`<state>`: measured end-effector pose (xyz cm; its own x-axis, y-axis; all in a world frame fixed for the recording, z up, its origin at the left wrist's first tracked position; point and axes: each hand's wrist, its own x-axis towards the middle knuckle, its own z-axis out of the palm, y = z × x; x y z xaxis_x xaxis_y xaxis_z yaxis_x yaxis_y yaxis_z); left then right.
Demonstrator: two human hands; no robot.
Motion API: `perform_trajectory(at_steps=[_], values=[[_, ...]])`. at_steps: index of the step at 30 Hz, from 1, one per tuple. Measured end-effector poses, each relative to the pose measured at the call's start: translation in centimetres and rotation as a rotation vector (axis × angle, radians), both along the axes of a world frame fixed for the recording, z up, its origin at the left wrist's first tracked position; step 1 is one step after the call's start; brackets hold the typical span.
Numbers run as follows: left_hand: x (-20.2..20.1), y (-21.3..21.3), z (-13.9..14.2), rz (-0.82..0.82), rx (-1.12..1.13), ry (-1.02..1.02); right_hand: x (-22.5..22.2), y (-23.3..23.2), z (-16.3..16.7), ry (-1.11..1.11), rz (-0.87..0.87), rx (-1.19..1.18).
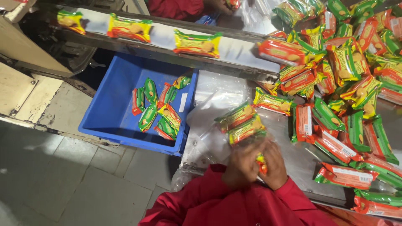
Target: The person repeatedly picks packaged biscuits from a conveyor belt and places them into a clear plastic bag. The person handles the items one at a time, filling the bag and occasionally adjusting its position on the table.
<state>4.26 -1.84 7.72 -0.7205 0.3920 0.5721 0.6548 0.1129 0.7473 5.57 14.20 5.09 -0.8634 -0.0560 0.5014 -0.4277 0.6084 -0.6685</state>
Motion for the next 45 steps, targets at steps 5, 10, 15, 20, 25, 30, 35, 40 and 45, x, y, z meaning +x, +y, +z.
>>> perform_trajectory(at_steps=[5, 10, 15, 20, 25, 30, 35, 40, 45], values=[[0.2, -0.7, 2.6, 0.004, -0.144, 0.144, 0.9, 0.8, 0.5, 0.136, -0.060, 0.434], [-2.4, -1.0, 2.6, 0.075, 0.041, -0.360, 2.8, 1.2, 1.3, 0.319, -0.125, 0.230], [0.6, -0.1, 2.4, -0.513, -0.005, -0.118, 1.7, 1.5, 3.1, 0.311, 0.014, 0.208], [0.1, 0.7, 1.1, -0.499, 0.057, -0.064, 1.1, 4.9, 4.8, 0.530, -0.057, 0.177], [-2.2, -0.2, -1.4, 0.021, -0.345, 0.071, 2.2, 13.1, 6.3, 0.666, -0.561, 0.404], [-3.8, -0.6, -2.8, 0.019, -0.348, -0.190, 1.6, 20.1, 8.8, 0.543, -0.865, 0.609], [-4.1, 0.0, -2.9, 0.093, -0.385, -0.299, 1.3, 19.0, 9.4, 0.264, -0.667, 0.673], [-3.7, 0.2, -2.3, 0.157, -0.372, -0.039, 2.5, 18.7, 9.1, 0.447, -0.751, 0.774], [-3.9, 0.2, -2.6, 0.197, -0.438, -0.149, 0.7, 29.8, 10.1, 0.454, -1.044, 1.176]])
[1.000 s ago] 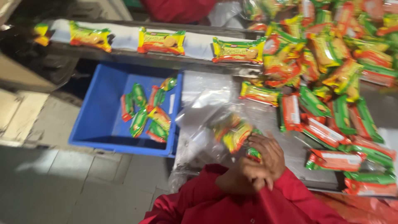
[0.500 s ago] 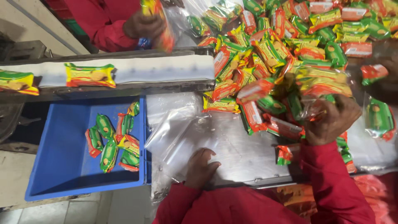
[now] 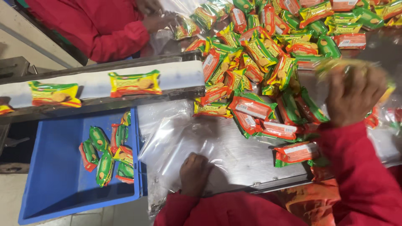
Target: The person repeatedly picks packaged biscuits from a conveyor belt and places them into a clear plastic bag. The person handles the items one at a time, filling the bag and occasionally adjusting its position on the table.
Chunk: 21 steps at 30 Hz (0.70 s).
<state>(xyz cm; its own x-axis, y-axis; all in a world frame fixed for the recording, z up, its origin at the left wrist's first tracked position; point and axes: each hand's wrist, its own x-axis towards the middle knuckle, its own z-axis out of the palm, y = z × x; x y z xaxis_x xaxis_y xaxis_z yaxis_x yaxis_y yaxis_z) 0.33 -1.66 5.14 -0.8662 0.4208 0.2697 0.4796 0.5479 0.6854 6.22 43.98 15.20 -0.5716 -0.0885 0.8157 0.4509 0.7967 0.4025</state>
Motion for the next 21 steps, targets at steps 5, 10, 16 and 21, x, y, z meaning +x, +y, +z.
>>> perform_trajectory(at_steps=[5, 10, 16, 21], values=[[0.0, 0.0, -0.6, 0.035, -0.061, 0.037, -4.0, 10.3, 0.5, -0.110, -0.235, -0.200], [-0.4, 0.2, -0.8, 0.010, 0.003, -0.002, -5.1, 4.1, -2.2, -0.300, -0.068, -0.295], [-1.1, -1.0, -1.1, 0.005, 0.002, 0.067, 0.3, -11.5, -4.2, -0.272, 0.549, -0.975], [-1.3, -3.4, -2.1, 0.039, -0.033, 0.020, 1.9, -15.9, -3.3, -0.338, 0.513, -1.203]])
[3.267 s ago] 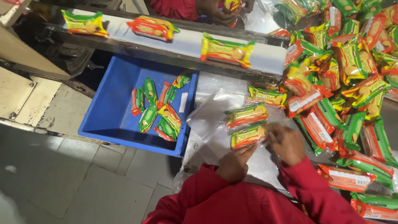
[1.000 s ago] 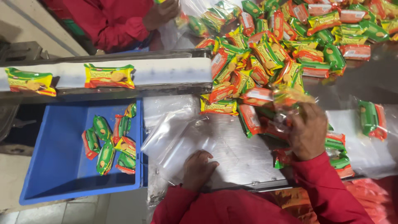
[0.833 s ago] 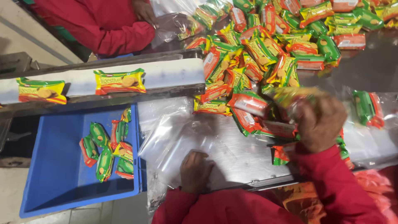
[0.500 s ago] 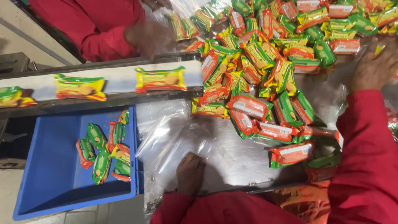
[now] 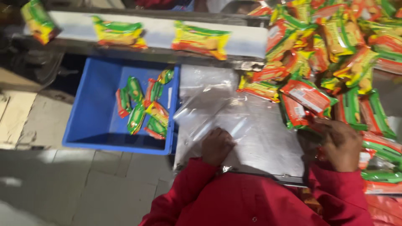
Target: The person repeatedly picks packaged biscuits from a conveyor belt and places them into a clear plastic bag. The person handles the items one at a time, filling the bag and occasionally adjusting its position on the table.
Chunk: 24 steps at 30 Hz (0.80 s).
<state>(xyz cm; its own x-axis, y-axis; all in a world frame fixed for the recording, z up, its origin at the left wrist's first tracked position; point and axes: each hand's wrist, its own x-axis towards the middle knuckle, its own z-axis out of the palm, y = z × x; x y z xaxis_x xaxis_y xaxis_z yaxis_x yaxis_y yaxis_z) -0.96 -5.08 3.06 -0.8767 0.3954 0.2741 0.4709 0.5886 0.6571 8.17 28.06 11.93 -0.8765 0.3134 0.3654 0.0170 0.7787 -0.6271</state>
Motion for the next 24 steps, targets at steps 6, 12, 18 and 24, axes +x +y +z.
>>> perform_trajectory(at_steps=[6, 12, 18, 24], values=[[0.1, 0.3, -1.0, -0.052, -0.022, 0.116, -1.2, -1.1, 1.3, 0.044, 0.014, -0.094], [0.3, -0.8, 0.9, -0.096, 0.057, 0.162, -5.8, -5.2, -1.6, -0.129, 0.309, -0.083], [-1.5, -1.9, -0.9, -0.087, -0.036, 0.080, -14.9, -7.2, -5.0, 0.084, 0.254, 0.410], [-0.8, -1.0, -5.1, -0.345, -0.010, -0.134, -12.4, -8.2, -5.3, -0.400, 0.161, 0.484]])
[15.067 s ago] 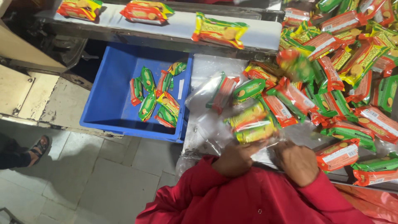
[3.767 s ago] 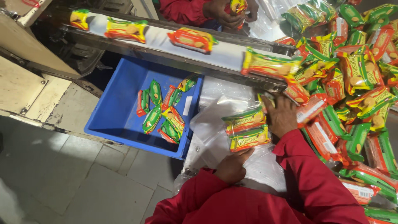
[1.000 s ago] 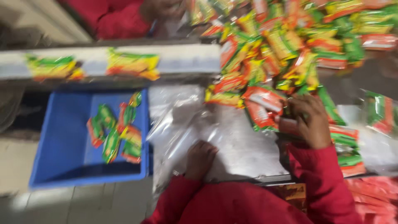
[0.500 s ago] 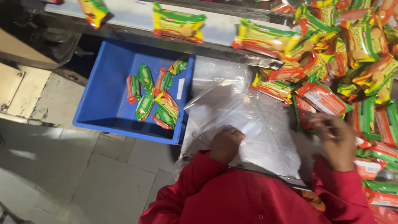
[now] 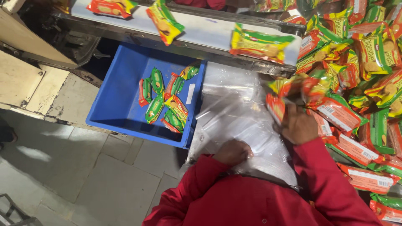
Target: The person repeatedly picks packaged biscuits from a conveyor belt and places them into a clear plastic bag. The person handles the items one at a time, filling the bag and occasionally adjusting its position on the table.
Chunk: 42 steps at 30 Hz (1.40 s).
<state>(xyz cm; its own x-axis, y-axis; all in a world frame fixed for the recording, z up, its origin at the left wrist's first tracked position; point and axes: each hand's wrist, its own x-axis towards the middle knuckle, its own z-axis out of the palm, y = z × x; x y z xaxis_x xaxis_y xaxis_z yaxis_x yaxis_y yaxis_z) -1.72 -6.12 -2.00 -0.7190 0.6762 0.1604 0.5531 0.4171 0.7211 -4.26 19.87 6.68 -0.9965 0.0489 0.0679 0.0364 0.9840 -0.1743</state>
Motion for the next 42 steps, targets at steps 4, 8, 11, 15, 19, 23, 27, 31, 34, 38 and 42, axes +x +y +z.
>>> perform_trajectory(at_steps=[4, 8, 11, 15, 19, 23, 27, 31, 34, 38, 42], values=[[-0.3, 0.6, 0.1, 0.030, 0.126, -0.137, 4.1, 0.4, 1.5, -0.139, 0.040, 0.097], [-0.8, 0.8, 2.2, 0.179, 0.131, -0.329, 5.0, 2.2, 2.2, -0.211, 0.083, -0.498], [0.1, 0.5, 2.9, 0.157, 0.100, -0.251, 6.0, 3.1, 1.8, -0.082, 0.104, -1.335], [1.5, 1.4, 0.4, 0.150, 0.273, -0.131, 8.9, 1.2, -0.3, 0.059, 0.077, -1.808], [-0.2, 1.6, -3.0, 0.149, 0.043, -0.147, 9.1, -3.5, -3.7, 0.074, 0.387, -1.542], [-1.4, -1.2, -2.4, 0.368, 0.515, -0.319, 8.9, -6.5, -6.3, 0.008, 0.341, -1.518], [2.2, -0.9, 1.6, 0.515, 0.444, -0.088, 8.9, -7.2, -6.2, 0.143, 0.266, -1.335], [4.4, -0.3, 5.2, 0.448, 0.022, 0.357, 9.3, -7.6, -3.8, 0.262, 0.026, -1.404], [4.0, -1.2, 7.3, 0.422, 0.144, 0.276, 9.5, -7.7, -1.4, 0.321, 0.409, -1.233], [6.0, -0.9, 10.0, 0.265, 0.157, 0.164, 9.2, -8.1, 0.9, 0.314, 0.561, -0.634], [5.9, -1.1, 11.7, 0.371, 0.114, 0.216, 8.1, -9.0, 1.4, 0.341, 0.536, -0.370]])
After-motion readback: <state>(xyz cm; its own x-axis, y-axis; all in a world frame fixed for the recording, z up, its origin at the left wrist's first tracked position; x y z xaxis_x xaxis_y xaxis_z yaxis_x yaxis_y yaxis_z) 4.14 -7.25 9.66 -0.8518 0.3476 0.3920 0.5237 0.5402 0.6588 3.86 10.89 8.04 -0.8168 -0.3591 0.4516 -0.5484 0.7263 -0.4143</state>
